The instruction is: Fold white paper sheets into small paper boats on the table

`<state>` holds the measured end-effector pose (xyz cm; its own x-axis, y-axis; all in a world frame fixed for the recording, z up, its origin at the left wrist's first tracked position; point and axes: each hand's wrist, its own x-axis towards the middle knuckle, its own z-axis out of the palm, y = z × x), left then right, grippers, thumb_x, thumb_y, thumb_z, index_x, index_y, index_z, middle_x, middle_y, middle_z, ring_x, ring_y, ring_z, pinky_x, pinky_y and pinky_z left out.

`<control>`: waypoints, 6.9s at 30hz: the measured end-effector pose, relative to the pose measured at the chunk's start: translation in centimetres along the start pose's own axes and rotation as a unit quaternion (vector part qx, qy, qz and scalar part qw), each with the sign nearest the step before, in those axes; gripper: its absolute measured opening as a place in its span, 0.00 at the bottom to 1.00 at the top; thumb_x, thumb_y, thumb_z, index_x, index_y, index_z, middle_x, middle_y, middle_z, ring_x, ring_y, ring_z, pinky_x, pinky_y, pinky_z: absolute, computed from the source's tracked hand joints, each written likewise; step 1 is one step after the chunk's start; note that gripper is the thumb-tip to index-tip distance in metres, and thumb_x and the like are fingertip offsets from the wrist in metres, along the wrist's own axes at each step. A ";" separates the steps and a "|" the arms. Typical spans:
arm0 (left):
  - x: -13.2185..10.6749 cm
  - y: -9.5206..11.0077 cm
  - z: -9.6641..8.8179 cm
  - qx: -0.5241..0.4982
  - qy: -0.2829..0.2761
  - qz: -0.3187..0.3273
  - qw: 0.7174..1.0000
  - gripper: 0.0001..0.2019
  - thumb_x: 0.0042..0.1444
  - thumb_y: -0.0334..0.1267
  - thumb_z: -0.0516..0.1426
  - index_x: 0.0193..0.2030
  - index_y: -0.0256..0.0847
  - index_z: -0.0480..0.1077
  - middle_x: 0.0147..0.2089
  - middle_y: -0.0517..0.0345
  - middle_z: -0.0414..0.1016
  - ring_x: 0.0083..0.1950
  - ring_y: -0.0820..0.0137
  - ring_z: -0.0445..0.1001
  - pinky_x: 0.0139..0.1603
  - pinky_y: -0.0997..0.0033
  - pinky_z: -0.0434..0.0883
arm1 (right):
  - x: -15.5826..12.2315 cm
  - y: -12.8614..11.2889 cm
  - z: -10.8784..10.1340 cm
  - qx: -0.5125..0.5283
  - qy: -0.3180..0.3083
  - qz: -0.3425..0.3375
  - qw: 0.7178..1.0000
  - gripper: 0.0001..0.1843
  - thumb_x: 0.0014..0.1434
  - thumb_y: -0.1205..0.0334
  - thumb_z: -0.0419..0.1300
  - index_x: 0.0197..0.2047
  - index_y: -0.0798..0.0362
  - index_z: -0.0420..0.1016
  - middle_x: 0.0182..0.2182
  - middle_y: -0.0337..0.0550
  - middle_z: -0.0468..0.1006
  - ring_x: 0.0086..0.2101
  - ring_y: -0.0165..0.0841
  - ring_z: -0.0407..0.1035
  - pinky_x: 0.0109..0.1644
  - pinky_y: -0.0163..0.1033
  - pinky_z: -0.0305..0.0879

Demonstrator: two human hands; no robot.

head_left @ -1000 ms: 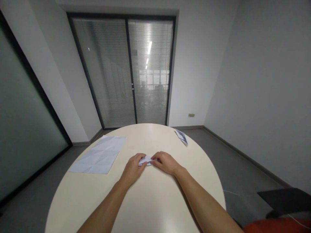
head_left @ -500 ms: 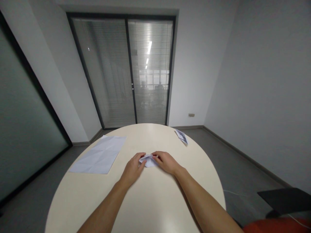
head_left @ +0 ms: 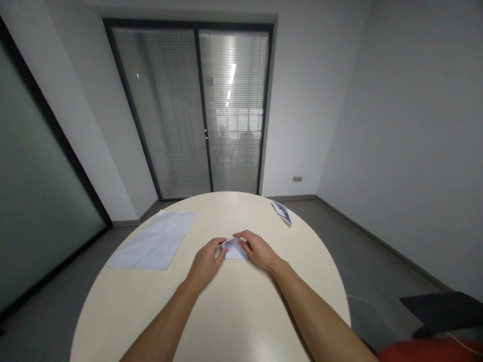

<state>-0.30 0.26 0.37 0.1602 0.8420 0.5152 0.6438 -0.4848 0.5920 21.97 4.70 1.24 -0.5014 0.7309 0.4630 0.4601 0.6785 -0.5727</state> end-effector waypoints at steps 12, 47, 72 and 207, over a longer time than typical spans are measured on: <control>0.0 -0.1 0.0 0.000 -0.037 -0.021 0.999 0.17 0.65 0.41 0.56 0.59 0.45 0.75 0.59 0.54 0.79 0.59 0.62 0.77 0.63 0.60 0.72 | 0.1 0.3 0.2 0.008 0.006 -0.013 1.000 0.16 0.69 0.65 0.52 0.56 0.50 0.75 0.52 0.50 0.78 0.53 0.38 0.71 0.61 0.46 0.65; -0.5 0.9 -0.1 0.020 -0.148 0.066 0.987 0.12 0.64 0.38 0.57 0.51 0.46 0.80 0.57 0.54 0.80 0.58 0.62 0.77 0.64 0.57 0.70 | 0.0 -0.1 0.0 -0.024 -0.038 0.046 0.998 0.16 0.64 0.62 0.58 0.53 0.52 0.79 0.50 0.48 0.81 0.48 0.39 0.75 0.53 0.42 0.69; -0.4 -0.3 0.0 0.083 -0.068 0.015 0.994 0.06 0.60 0.36 0.59 0.43 0.43 0.76 0.46 0.52 0.80 0.50 0.60 0.74 0.54 0.59 0.70 | -0.2 -0.2 -0.4 -0.068 -0.093 -0.026 0.993 0.25 0.55 0.49 0.69 0.54 0.50 0.81 0.52 0.50 0.80 0.53 0.46 0.71 0.61 0.50 0.63; 0.2 0.0 -0.2 0.083 0.043 0.057 0.994 0.12 0.67 0.38 0.54 0.55 0.44 0.72 0.48 0.52 0.79 0.51 0.62 0.75 0.56 0.58 0.70 | 0.4 -1.0 -0.2 -0.023 0.049 0.009 0.999 0.12 0.68 0.57 0.59 0.54 0.48 0.74 0.42 0.43 0.81 0.44 0.37 0.73 0.53 0.44 0.64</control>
<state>-0.42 0.39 0.64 0.1795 0.7575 0.6277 0.7403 -0.5242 0.4209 21.40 4.29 2.13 -0.4200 0.7447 0.5186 0.5018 0.6667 -0.5511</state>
